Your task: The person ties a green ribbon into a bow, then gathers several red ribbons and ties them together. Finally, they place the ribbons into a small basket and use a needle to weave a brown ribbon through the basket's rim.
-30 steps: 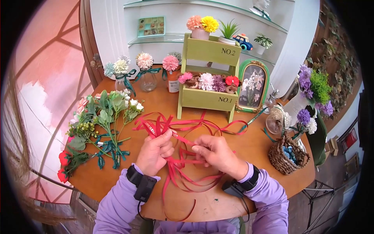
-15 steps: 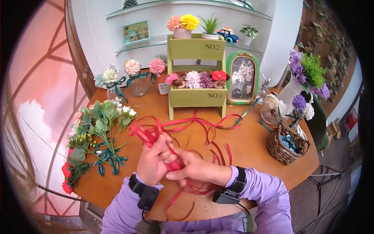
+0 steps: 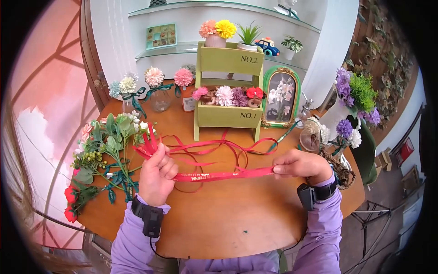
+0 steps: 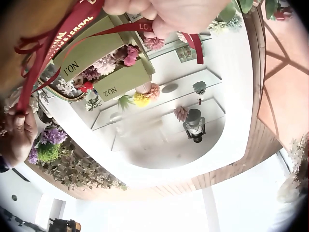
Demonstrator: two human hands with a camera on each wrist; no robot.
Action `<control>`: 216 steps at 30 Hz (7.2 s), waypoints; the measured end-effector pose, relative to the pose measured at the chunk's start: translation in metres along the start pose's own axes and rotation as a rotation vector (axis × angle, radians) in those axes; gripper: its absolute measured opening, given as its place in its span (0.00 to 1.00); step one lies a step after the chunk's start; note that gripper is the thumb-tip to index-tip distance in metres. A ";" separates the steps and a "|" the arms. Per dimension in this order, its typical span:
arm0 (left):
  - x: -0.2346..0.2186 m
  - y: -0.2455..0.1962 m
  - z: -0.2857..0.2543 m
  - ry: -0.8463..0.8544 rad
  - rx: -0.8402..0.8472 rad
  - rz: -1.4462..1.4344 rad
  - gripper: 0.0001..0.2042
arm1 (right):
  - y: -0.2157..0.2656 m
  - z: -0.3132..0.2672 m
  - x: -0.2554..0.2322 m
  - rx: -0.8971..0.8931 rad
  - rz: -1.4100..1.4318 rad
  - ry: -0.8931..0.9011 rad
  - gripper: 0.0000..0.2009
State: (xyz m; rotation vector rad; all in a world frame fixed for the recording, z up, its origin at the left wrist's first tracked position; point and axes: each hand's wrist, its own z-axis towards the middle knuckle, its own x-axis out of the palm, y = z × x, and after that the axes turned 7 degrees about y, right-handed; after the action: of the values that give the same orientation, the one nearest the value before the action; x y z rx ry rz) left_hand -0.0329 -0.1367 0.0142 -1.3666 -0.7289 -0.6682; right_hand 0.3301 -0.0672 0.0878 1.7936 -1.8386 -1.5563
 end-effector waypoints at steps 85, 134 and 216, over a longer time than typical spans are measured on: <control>0.010 0.046 -0.016 0.094 -0.356 0.102 0.12 | 0.064 0.117 0.105 -0.493 -0.057 -0.702 0.07; 0.044 0.044 -0.018 0.231 0.038 0.081 0.17 | 0.054 0.125 0.128 -0.570 0.352 -0.338 0.52; 0.033 0.085 -0.031 0.530 -0.682 0.065 0.25 | 0.024 0.068 0.081 -0.481 0.704 -0.258 0.05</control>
State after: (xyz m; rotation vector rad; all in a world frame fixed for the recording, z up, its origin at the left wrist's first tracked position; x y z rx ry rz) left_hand 0.0564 -0.1599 -0.0134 -1.7037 -0.0133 -1.2344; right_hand 0.2438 -0.1000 0.0312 0.6607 -1.7041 -1.7495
